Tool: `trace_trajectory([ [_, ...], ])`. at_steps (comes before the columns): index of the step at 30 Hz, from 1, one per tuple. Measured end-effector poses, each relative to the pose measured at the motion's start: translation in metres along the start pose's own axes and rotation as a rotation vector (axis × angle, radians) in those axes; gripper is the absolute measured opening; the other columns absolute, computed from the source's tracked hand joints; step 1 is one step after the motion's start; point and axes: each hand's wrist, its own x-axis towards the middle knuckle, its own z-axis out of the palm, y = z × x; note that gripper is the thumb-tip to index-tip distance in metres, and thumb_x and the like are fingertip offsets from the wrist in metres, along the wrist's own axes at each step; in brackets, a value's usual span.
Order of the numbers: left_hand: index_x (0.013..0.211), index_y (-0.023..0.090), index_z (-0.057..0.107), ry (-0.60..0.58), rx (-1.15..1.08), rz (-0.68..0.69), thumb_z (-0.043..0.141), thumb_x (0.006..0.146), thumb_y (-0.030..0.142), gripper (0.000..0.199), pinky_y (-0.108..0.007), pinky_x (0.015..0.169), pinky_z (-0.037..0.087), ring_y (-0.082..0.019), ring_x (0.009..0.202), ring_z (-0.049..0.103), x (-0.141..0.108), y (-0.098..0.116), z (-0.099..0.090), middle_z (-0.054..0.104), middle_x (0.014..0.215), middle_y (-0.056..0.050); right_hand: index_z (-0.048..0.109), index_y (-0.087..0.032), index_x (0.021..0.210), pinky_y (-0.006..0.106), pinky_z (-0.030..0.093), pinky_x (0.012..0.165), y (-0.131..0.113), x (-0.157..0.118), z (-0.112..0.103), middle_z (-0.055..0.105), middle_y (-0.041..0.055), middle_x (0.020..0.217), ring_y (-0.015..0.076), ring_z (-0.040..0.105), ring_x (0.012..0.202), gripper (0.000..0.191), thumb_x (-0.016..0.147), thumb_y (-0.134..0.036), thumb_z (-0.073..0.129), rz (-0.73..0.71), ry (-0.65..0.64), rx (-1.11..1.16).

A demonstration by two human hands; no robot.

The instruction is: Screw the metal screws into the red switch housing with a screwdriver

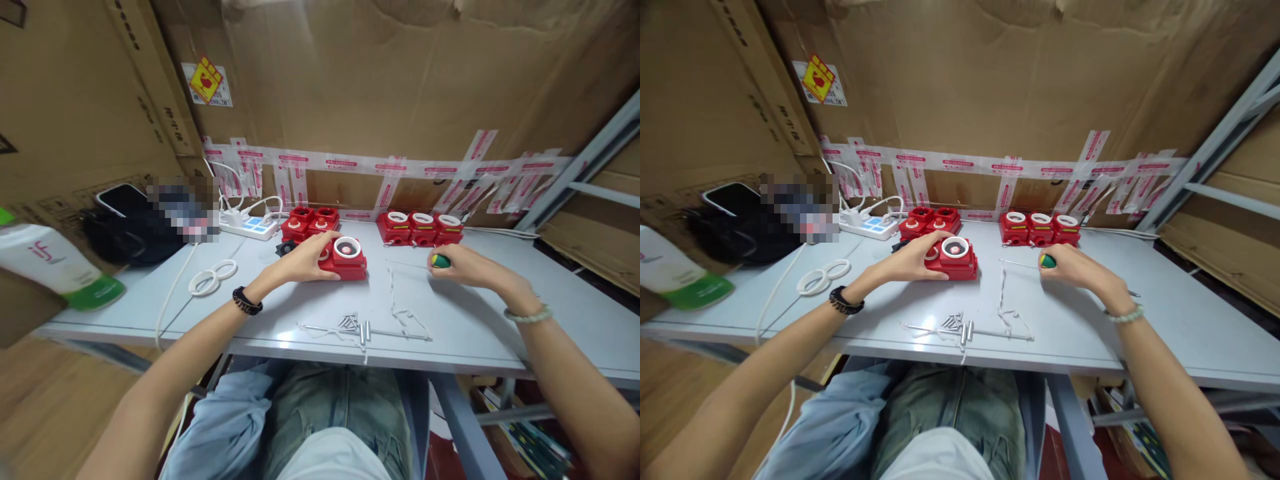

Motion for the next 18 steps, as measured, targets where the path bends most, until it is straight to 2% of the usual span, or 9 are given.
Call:
trace_trajectory([
  [4, 0.132, 0.02, 0.045, -0.008, -0.015, -0.019, 0.081, 0.068, 0.04, 0.076, -0.047, 0.102, 0.043, -0.031, 0.121, 0.055, -0.006, -0.008, 0.001, 0.056, 0.134, -0.014, 0.062, -0.019, 0.071, 0.028, 0.035, 0.059, 0.01, 0.011, 0.013, 0.064, 0.0012, 0.067, 0.0159, 0.052, 0.063, 0.013, 0.071, -0.027, 0.053, 0.043, -0.048, -0.037],
  [10, 0.131, 0.02, 0.046, -0.037, -0.033, -0.028, 0.081, 0.068, 0.039, 0.074, -0.045, 0.1, 0.045, -0.031, 0.119, 0.058, -0.006, -0.004, 0.005, 0.058, 0.133, -0.014, 0.064, -0.018, 0.073, 0.027, 0.039, 0.061, 0.009, 0.004, 0.024, 0.066, 0.0022, 0.069, 0.0158, 0.054, 0.063, 0.014, 0.071, -0.028, 0.054, 0.034, -0.107, -0.005],
  [15, 0.131, 0.021, 0.047, -0.049, -0.054, -0.043, 0.081, 0.067, 0.041, 0.075, -0.043, 0.096, 0.047, -0.031, 0.117, 0.059, -0.007, -0.004, 0.007, 0.059, 0.132, -0.013, 0.068, -0.017, 0.086, 0.029, 0.043, 0.069, -0.024, -0.013, 0.018, 0.071, 0.0047, 0.08, 0.0176, 0.06, 0.07, 0.024, 0.08, -0.037, 0.055, -0.066, 0.032, 0.055],
  [18, 0.131, 0.02, 0.046, -0.054, -0.058, -0.041, 0.082, 0.067, 0.042, 0.076, -0.04, 0.096, 0.047, -0.03, 0.117, 0.06, -0.008, -0.006, 0.009, 0.059, 0.133, -0.013, 0.07, -0.018, 0.091, 0.029, 0.045, 0.071, -0.056, -0.024, 0.018, 0.072, 0.0049, 0.084, 0.0181, 0.063, 0.074, 0.027, 0.081, -0.039, 0.058, -0.172, -0.038, 0.144],
])
